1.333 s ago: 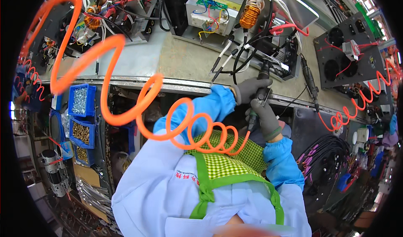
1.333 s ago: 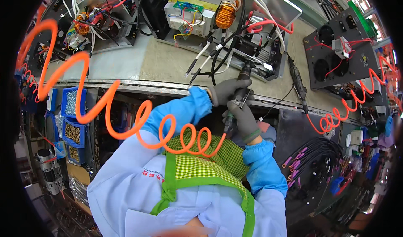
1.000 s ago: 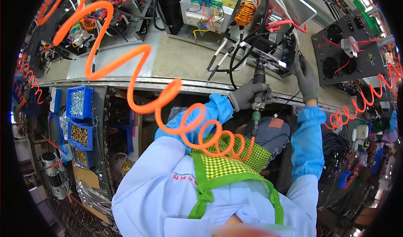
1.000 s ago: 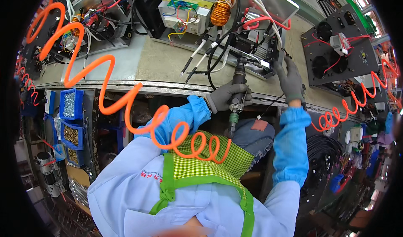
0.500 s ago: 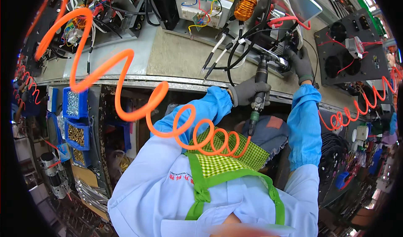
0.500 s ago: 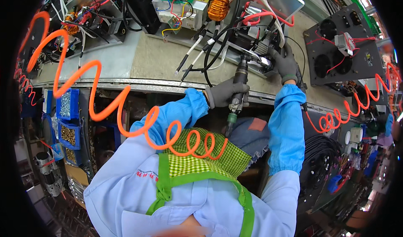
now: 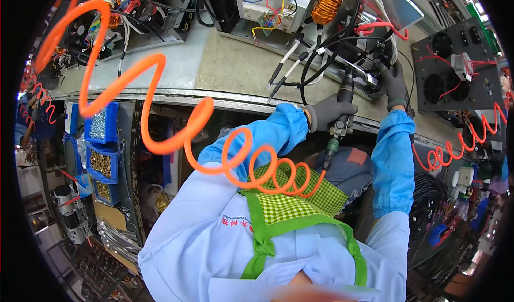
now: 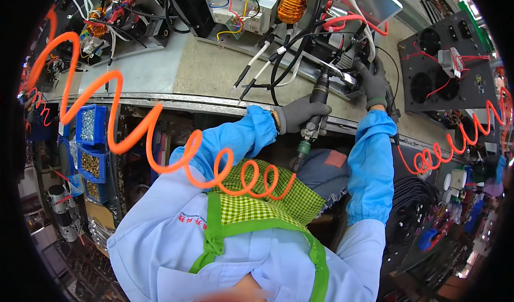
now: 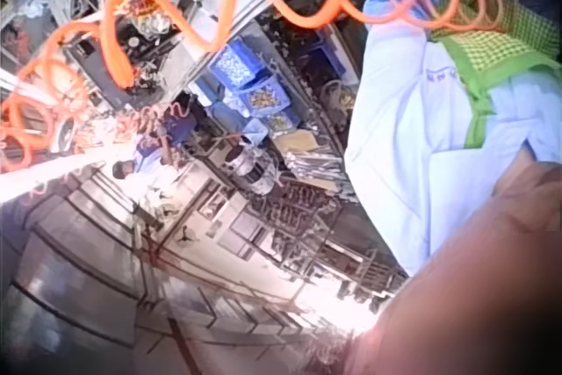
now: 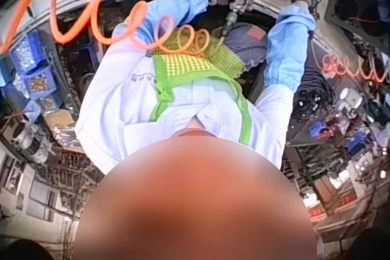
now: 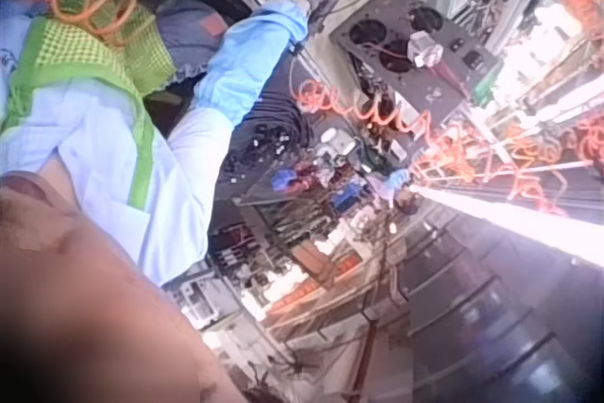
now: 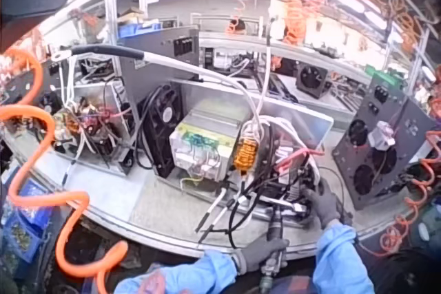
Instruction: Assembling components and wiring within metal enclosures on a factory assembly line.
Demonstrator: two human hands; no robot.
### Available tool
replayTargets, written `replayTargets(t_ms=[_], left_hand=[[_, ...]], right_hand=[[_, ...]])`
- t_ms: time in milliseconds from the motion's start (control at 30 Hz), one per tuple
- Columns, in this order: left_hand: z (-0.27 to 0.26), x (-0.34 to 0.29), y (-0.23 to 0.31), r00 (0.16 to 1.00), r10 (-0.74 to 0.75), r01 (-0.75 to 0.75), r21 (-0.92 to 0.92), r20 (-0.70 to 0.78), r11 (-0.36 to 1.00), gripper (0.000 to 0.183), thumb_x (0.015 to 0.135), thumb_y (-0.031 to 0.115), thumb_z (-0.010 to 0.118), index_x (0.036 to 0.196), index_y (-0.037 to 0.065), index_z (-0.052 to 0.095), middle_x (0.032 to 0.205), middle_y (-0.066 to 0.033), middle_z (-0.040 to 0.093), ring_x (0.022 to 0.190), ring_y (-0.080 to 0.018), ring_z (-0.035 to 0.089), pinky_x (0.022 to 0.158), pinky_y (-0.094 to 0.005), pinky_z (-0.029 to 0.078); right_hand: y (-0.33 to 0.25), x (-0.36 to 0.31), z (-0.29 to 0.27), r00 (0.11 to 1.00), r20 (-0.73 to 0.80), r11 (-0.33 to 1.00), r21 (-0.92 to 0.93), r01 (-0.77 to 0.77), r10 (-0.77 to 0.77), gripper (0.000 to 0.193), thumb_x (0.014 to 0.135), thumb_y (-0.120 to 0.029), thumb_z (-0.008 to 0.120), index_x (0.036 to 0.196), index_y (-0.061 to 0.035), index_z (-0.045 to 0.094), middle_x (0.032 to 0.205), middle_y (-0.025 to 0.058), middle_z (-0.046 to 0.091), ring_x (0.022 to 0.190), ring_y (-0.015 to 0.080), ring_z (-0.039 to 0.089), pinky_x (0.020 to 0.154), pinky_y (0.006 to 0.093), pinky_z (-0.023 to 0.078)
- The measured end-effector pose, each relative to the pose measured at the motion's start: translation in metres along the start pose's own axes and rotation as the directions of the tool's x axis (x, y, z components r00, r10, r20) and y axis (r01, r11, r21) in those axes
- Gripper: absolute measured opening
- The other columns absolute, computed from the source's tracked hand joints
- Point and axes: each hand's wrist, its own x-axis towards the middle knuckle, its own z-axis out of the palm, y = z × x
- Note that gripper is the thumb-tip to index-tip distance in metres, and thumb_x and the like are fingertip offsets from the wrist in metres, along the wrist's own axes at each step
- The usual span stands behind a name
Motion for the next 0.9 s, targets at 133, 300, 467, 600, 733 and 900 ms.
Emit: replayTargets(t_ms=[133, 300, 467, 600, 733, 900], left_hand=[[0.001, 0.001, -0.002, 1.000, -0.009, 0.009, -0.008, 0.010, 1.000, 0.023, 0.082, 0.017, 0.064, 0.092, 0.004, 0.047, 0.074, -0.0080, 0.058, 0.063, -0.0185, 0.061, 0.062, -0.0371, 0.058], [0.002, -0.002, -0.002, 0.997, 0.014, -0.007, -0.097, 0.072, 0.995, 0.024, 0.084, 0.017, 0.064, 0.093, 0.003, 0.047, 0.075, -0.0085, 0.058, 0.065, -0.0195, 0.063, 0.064, -0.0384, 0.059], [-0.001, 0.001, 0.000, 0.999, -0.053, 0.053, -0.025, 0.004, 0.998, 0.024, 0.084, 0.017, 0.063, 0.093, 0.003, 0.046, 0.072, -0.0092, 0.058, 0.063, -0.0206, 0.063, 0.063, -0.0381, 0.058], [-0.005, 0.006, 0.001, 0.999, -0.039, 0.039, -0.020, 0.032, 0.999, 0.024, 0.084, 0.017, 0.063, 0.094, 0.003, 0.046, 0.071, -0.0094, 0.058, 0.062, -0.0208, 0.062, 0.061, -0.0378, 0.058], [-0.006, 0.010, -0.001, 0.998, -0.038, 0.041, -0.057, 0.059, 0.997, 0.024, 0.085, 0.017, 0.062, 0.094, 0.003, 0.046, 0.070, -0.0100, 0.057, 0.061, -0.0210, 0.062, 0.059, -0.0374, 0.057], [-0.005, 0.002, 0.005, 0.999, -0.050, 0.049, -0.073, -0.011, 0.996, 0.024, 0.085, 0.016, 0.061, 0.095, 0.001, 0.046, 0.071, -0.0107, 0.058, 0.059, -0.0201, 0.060, 0.059, -0.0378, 0.058]], right_hand=[[0.012, 0.004, 0.000, 1.000, -0.019, 1.000, 0.010, 0.023, -0.023, 0.076, 0.072, -0.037, 0.075, 0.133, -0.0026, 0.044, 0.123, 0.0169, 0.055, 0.110, 0.0251, 0.055, 0.093, 0.0337, 0.042], [0.010, 0.004, 0.000, 1.000, -0.002, 1.000, -0.012, 0.013, -0.013, 0.076, 0.072, -0.038, 0.074, 0.132, -0.0024, 0.045, 0.123, 0.0172, 0.056, 0.110, 0.0253, 0.055, 0.093, 0.0334, 0.042], [0.012, 0.005, -0.004, 0.998, -0.039, 0.996, -0.078, 0.041, -0.044, 0.074, 0.072, -0.036, 0.074, 0.132, -0.0034, 0.046, 0.122, 0.0165, 0.057, 0.110, 0.0259, 0.055, 0.093, 0.0337, 0.042], [0.003, 0.002, -0.002, 0.997, -0.024, 0.994, -0.083, 0.073, -0.075, 0.065, 0.077, -0.031, 0.072, 0.129, -0.0012, 0.046, 0.115, 0.0115, 0.058, 0.101, 0.0205, 0.055, 0.088, 0.0305, 0.043], [-0.001, 0.001, -0.006, 0.999, -0.033, 0.990, -0.135, 0.035, -0.040, 0.073, 0.071, -0.042, 0.072, 0.131, -0.0062, 0.048, 0.122, 0.0173, 0.057, 0.111, 0.0295, 0.056, 0.093, 0.0361, 0.042], [-0.010, 0.002, 0.000, 0.996, -0.044, 0.964, -0.257, 0.064, -0.077, 0.073, 0.072, -0.046, 0.071, 0.131, -0.0090, 0.048, 0.118, 0.0182, 0.059, 0.108, 0.0324, 0.058, 0.091, 0.0371, 0.043]])
